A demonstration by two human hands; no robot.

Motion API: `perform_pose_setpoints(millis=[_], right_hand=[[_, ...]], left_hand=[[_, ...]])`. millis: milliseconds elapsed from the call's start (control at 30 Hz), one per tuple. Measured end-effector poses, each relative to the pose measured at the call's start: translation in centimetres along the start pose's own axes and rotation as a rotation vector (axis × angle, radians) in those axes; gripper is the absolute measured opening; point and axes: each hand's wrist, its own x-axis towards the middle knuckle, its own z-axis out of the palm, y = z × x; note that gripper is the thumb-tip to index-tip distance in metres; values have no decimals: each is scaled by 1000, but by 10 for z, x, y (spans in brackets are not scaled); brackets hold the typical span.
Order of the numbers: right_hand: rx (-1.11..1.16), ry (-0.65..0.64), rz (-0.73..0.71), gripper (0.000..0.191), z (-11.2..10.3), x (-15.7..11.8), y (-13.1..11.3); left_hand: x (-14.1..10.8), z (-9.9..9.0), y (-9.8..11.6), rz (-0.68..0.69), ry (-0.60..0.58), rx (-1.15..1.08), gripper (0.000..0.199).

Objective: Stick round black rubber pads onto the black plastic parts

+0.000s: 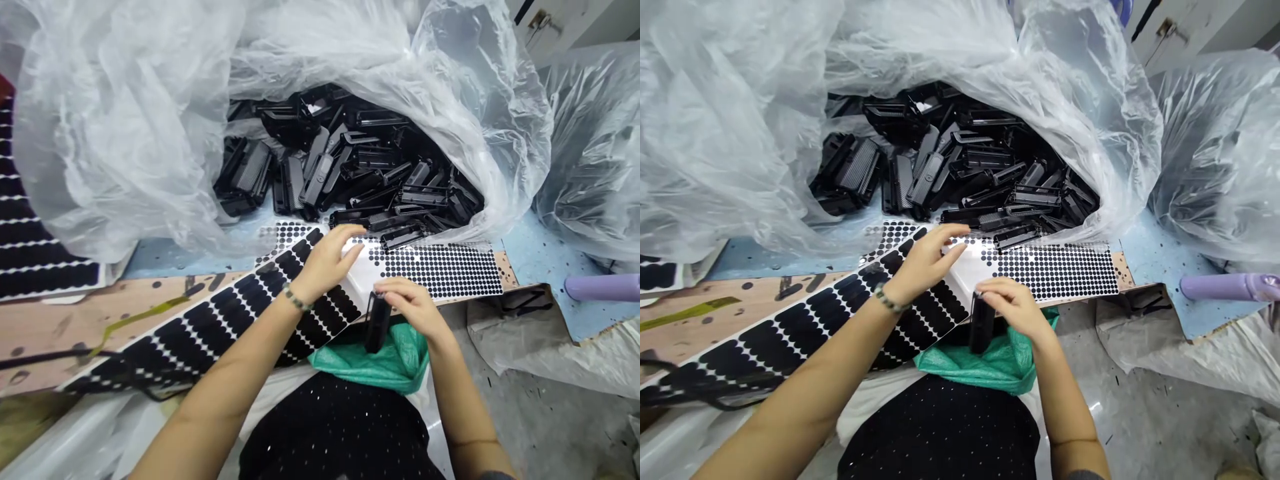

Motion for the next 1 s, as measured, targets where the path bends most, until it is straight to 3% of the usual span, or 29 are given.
perform_pose_setpoints(millis=[67, 167, 233, 333, 467, 567, 667, 733, 867, 1000], right_hand=[[-151, -47, -3, 20, -6, -3, 5], [-343, 141, 19, 19, -9, 7, 15], [-468, 223, 36, 14, -7, 19, 22], [-616, 197, 71, 10, 4, 38, 28], [-754, 151, 146, 9, 21, 54, 28], [-735, 149, 174, 12, 23, 57, 26], [-489, 193, 160, 14, 21, 55, 20], [-183, 235, 138, 9, 22, 51, 14], [295, 219, 89, 16, 33, 45, -7], [282, 235, -6, 17, 49, 43, -27]], left_hand=[[25, 8, -8, 30, 10, 270, 29], [50, 18, -15, 10, -12, 559, 23], [56, 18, -16, 22, -2, 618, 16], [56, 8, -13, 71, 70, 558, 13], [44, -15, -6, 85, 217, 286, 7], [27, -24, 0, -145, 347, -103, 7], [5, -22, 7, -450, 271, -610, 11], [-10, -14, 12, -538, 162, -859, 16], [-32, 3, 18, -497, 147, -1084, 26], [-42, 12, 21, -441, 189, -1149, 30]])
